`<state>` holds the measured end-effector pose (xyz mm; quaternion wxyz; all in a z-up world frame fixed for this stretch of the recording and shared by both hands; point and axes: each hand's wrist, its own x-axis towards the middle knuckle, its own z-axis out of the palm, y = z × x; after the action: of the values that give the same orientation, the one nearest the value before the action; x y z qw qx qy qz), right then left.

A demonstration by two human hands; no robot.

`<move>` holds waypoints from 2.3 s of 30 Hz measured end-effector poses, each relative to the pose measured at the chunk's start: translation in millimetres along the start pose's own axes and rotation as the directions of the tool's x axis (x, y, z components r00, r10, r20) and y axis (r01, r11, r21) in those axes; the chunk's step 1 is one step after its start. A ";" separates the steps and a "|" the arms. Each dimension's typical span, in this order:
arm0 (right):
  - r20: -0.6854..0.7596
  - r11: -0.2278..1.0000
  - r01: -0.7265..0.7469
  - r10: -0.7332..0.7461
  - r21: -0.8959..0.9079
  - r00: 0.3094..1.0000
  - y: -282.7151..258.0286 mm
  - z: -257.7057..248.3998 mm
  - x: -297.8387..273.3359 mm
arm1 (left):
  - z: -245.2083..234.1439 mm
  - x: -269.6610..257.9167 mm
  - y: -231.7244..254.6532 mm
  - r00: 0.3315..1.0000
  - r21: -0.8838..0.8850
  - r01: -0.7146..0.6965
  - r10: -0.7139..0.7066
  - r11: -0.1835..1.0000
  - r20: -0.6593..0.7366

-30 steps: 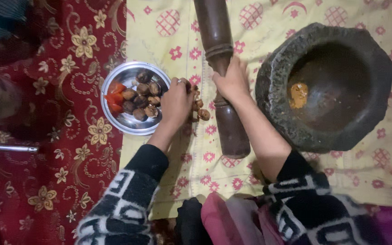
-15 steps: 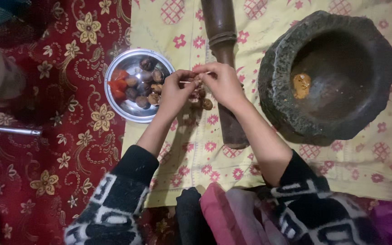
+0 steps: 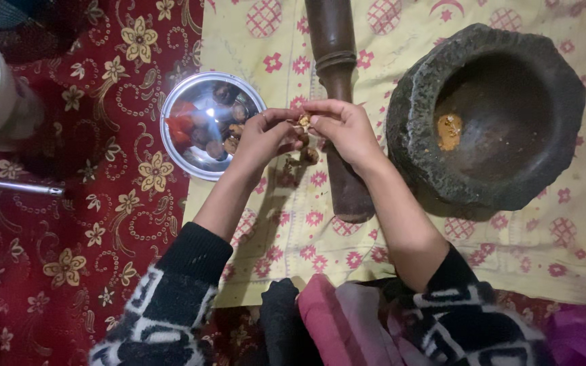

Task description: The person sits on a patterned floor cloth and uses a wooden pestle to crack nuts placed on the cloth. They then peel the shells off the cracked nuts by hand and place the nutmeats into a stone mortar.

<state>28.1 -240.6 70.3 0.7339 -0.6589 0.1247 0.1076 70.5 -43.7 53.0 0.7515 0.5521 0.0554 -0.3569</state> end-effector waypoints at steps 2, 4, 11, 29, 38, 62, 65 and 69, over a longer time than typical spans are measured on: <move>0.005 1.000 0.009 -0.009 -0.021 1.000 4.0 1.6 -2.1 | 1.8 -0.9 -0.1 0.998 -0.010 0.046 -0.046 0.999 -0.046; -0.003 1.000 0.020 -0.020 -0.024 1.000 6.5 2.5 -5.0 | 2.8 0.5 -2.8 0.999 0.022 0.005 -0.004 1.000 -0.043; -0.155 0.994 -0.027 0.044 0.109 0.987 12.2 16.0 -9.6 | 8.5 0.8 -9.3 0.997 -0.025 -0.004 0.002 1.000 -0.074; -0.073 0.998 0.051 -0.049 0.031 0.996 20.2 17.6 -22.5 | 9.3 -3.5 -14.3 0.992 -0.079 0.124 -0.126 0.989 -0.026; -0.175 0.995 -0.004 0.022 0.102 0.984 13.6 7.4 -30.3 | 7.2 -9.9 -3.6 0.971 -0.206 0.234 -0.240 0.950 -0.003; -0.191 0.995 0.067 -0.080 -0.073 0.978 11.5 13.0 -35.6 | 13.0 -11.4 -11.9 0.994 -0.074 0.097 -0.094 0.992 0.050; -0.221 1.000 0.014 -0.018 -0.021 0.975 13.8 11.2 -33.3 | 15.0 -12.2 -16.5 0.998 -0.029 0.048 -0.047 0.998 0.043; -0.213 0.997 -0.001 0.017 0.071 0.977 13.8 9.7 -31.0 | 19.0 -14.4 -11.3 0.999 -0.007 0.049 -0.049 0.999 0.017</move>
<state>-5.3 -229.2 68.4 0.7387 -0.6398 0.2094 0.0352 47.2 -54.8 58.3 0.7448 0.5450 0.0641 -0.3795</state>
